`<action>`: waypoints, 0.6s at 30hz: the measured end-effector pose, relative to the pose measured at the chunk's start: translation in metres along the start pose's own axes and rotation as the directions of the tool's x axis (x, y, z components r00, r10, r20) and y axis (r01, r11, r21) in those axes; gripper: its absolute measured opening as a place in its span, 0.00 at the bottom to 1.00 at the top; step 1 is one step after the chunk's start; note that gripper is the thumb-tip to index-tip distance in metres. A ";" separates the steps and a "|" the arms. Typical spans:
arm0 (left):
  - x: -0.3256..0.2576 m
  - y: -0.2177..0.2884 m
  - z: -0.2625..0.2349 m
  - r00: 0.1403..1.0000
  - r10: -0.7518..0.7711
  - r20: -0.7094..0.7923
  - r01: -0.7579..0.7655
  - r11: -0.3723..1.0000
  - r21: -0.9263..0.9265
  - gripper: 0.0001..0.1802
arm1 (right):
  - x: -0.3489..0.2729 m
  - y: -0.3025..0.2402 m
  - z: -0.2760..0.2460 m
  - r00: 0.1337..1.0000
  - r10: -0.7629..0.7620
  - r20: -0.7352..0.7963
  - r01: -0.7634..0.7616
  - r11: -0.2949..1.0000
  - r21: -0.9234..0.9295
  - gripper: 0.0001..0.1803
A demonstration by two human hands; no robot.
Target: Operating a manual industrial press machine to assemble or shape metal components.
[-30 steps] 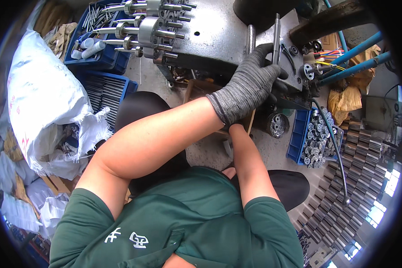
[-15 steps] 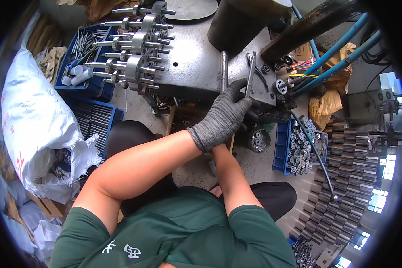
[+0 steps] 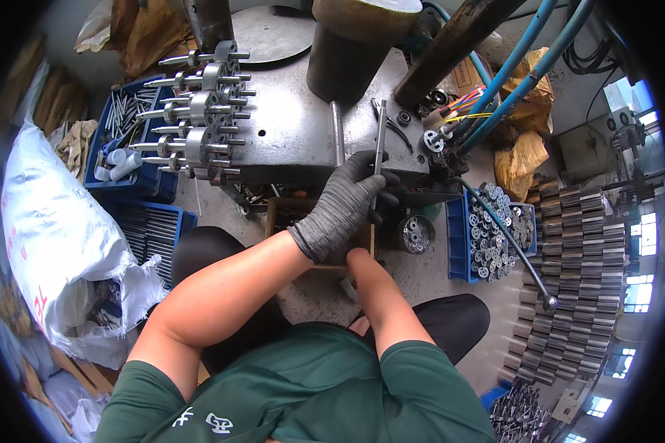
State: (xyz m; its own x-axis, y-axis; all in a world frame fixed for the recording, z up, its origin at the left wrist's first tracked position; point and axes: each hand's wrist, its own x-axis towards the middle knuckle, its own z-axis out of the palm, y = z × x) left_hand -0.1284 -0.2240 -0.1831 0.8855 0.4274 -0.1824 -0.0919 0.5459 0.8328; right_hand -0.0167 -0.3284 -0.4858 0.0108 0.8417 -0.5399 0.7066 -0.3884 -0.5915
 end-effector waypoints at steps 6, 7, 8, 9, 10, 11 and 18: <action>-0.004 0.008 -0.002 1.000 -0.026 0.017 0.028 0.996 -0.085 0.26 | -0.030 -0.022 0.011 0.995 -0.009 0.096 0.013 0.999 -0.044 0.40; -0.005 0.009 0.000 0.999 -0.027 0.022 0.029 0.997 -0.076 0.26 | -0.040 -0.024 0.013 0.994 -0.016 0.109 0.021 0.999 -0.047 0.40; -0.007 0.010 0.002 1.000 -0.009 0.010 0.009 0.997 -0.074 0.26 | -0.049 -0.026 0.016 0.992 -0.024 0.122 0.031 0.998 -0.052 0.40; -0.008 0.012 0.002 1.000 0.014 0.002 -0.014 0.997 -0.080 0.26 | -0.050 -0.028 0.012 0.990 -0.025 0.137 0.033 0.997 -0.063 0.40; -0.009 0.013 0.001 1.000 0.025 0.003 -0.024 0.996 -0.085 0.28 | -0.065 -0.046 0.000 0.997 -0.030 0.072 0.029 0.999 0.016 0.40; -0.010 0.015 0.002 1.000 0.030 0.009 -0.029 0.996 -0.083 0.28 | -0.062 -0.030 0.008 0.997 -0.030 0.065 0.029 1.000 0.013 0.40; -0.003 0.002 0.008 0.998 0.055 -0.004 -0.055 0.998 -0.037 0.30 | -0.100 -0.031 -0.016 0.997 -0.045 0.057 0.056 0.975 -0.215 0.27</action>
State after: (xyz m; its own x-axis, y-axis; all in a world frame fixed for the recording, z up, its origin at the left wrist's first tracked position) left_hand -0.1273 -0.2301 -0.1766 0.8774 0.4594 -0.1381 -0.1574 0.5477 0.8217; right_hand -0.0280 -0.3946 -0.4041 -0.0614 0.8355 -0.5461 0.8417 -0.2507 -0.4783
